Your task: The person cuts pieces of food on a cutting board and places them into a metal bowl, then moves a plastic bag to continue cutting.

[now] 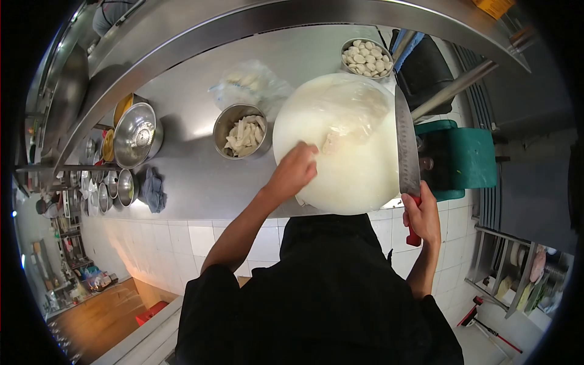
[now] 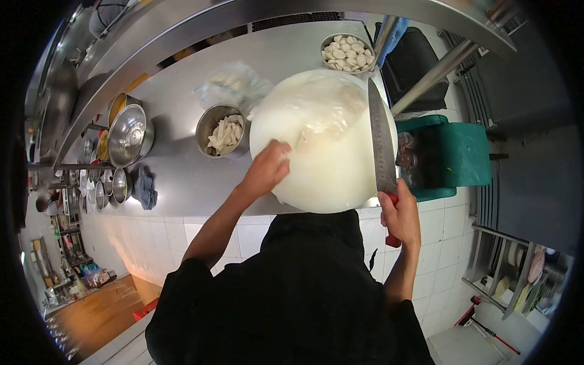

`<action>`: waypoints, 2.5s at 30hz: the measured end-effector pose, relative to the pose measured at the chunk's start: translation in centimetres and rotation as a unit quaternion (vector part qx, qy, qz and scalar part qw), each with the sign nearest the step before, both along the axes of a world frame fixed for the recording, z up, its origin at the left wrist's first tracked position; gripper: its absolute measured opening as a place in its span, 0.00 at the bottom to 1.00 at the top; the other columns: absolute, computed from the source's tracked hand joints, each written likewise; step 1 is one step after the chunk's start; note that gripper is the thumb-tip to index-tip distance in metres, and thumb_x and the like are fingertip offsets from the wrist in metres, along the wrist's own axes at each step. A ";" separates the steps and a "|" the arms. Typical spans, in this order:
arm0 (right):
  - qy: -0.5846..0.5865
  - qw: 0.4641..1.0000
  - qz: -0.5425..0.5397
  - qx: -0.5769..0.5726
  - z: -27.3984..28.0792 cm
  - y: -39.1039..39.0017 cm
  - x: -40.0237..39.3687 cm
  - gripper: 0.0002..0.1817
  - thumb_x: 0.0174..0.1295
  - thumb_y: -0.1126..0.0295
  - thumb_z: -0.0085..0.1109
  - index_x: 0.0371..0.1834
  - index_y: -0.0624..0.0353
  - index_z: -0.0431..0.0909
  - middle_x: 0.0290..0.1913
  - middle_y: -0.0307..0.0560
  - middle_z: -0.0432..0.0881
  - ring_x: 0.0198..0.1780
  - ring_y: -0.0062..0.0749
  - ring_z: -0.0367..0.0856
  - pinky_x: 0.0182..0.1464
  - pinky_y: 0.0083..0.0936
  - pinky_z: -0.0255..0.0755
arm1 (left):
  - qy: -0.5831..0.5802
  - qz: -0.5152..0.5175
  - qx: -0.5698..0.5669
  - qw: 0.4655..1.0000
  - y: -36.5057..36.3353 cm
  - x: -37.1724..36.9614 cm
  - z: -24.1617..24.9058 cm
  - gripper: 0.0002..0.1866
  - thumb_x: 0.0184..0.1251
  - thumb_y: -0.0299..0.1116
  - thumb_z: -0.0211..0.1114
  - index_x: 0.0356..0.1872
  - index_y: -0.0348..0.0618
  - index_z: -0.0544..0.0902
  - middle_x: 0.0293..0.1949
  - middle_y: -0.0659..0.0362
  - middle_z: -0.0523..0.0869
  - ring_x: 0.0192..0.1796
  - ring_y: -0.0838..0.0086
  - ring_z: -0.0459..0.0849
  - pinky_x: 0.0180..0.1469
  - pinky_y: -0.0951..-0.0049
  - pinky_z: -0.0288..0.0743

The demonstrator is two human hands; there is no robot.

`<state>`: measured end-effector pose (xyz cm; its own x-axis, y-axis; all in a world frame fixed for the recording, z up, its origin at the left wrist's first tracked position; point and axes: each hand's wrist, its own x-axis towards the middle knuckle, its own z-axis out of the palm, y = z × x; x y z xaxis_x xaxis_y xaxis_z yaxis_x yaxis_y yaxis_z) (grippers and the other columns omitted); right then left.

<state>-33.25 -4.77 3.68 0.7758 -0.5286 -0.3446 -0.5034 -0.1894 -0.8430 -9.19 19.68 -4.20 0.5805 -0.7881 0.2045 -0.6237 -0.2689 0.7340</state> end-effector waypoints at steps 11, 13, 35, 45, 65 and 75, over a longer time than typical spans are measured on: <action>-0.009 1.000 -0.009 0.025 -0.1 0.4 0.5 0.09 0.71 0.75 0.59 0.45 0.65 0.67 0.22 0.44 0.76 0.16 0.22 0.73 0.18 0.25 0.67 | -0.022 -0.019 0.105 0.994 -6.0 -0.9 0.4 0.18 0.67 0.30 0.68 0.56 0.40 0.77 0.47 0.45 0.79 0.51 0.48 0.80 0.55 0.52 0.74; -0.010 1.000 -0.014 0.018 -0.2 0.3 0.5 0.09 0.71 0.75 0.59 0.44 0.65 0.67 0.21 0.43 0.75 0.16 0.23 0.73 0.18 0.25 0.66 | 0.025 -0.002 0.063 0.998 -4.9 -1.4 0.6 0.15 0.67 0.32 0.69 0.51 0.39 0.80 0.48 0.45 0.84 0.50 0.51 0.84 0.54 0.57 0.76; 0.030 0.997 0.073 -0.023 -0.5 1.0 3.5 0.11 0.70 0.72 0.59 0.45 0.66 0.68 0.23 0.50 0.79 0.18 0.33 0.77 0.22 0.30 0.70 | -0.174 0.295 0.379 0.860 7.9 9.5 0.3 0.16 0.58 0.37 0.76 0.47 0.47 0.88 0.55 0.54 0.83 0.63 0.58 0.75 0.62 0.56 0.71; 0.002 0.992 0.099 -0.082 0.1 0.6 3.7 0.12 0.69 0.72 0.61 0.45 0.66 0.69 0.28 0.60 0.83 0.26 0.51 0.83 0.31 0.39 0.76 | 0.377 0.279 -0.067 0.881 12.2 9.1 5.0 0.17 0.77 0.35 0.64 0.59 0.34 0.82 0.36 0.63 0.86 0.36 0.80 0.79 0.41 0.79 0.74; -0.124 0.961 -0.068 0.236 -1.5 0.3 0.9 0.28 0.77 0.74 0.45 0.79 0.55 0.57 0.39 0.44 0.75 0.23 0.27 0.77 0.25 0.25 0.74 | 0.041 0.028 -0.032 0.998 0.6 3.7 1.9 0.17 0.63 0.15 0.62 0.51 0.40 0.86 0.49 0.51 0.87 0.55 0.55 0.83 0.59 0.62 0.78; -0.063 0.985 -0.057 0.152 -1.4 0.4 -1.5 0.27 0.75 0.73 0.47 0.77 0.57 0.59 0.34 0.42 0.73 0.20 0.25 0.74 0.21 0.25 0.70 | -0.122 0.027 -0.207 0.970 -14.5 4.1 3.0 0.23 0.61 0.09 0.53 0.54 0.38 0.84 0.56 0.47 0.84 0.59 0.54 0.83 0.61 0.61 0.79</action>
<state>-34.73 -4.39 2.32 0.7640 -0.5025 -0.4048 -0.3939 0.1337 -0.9094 -5.12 5.15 -1.23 0.5133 -0.5793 0.6331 -0.7855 -0.0200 0.6186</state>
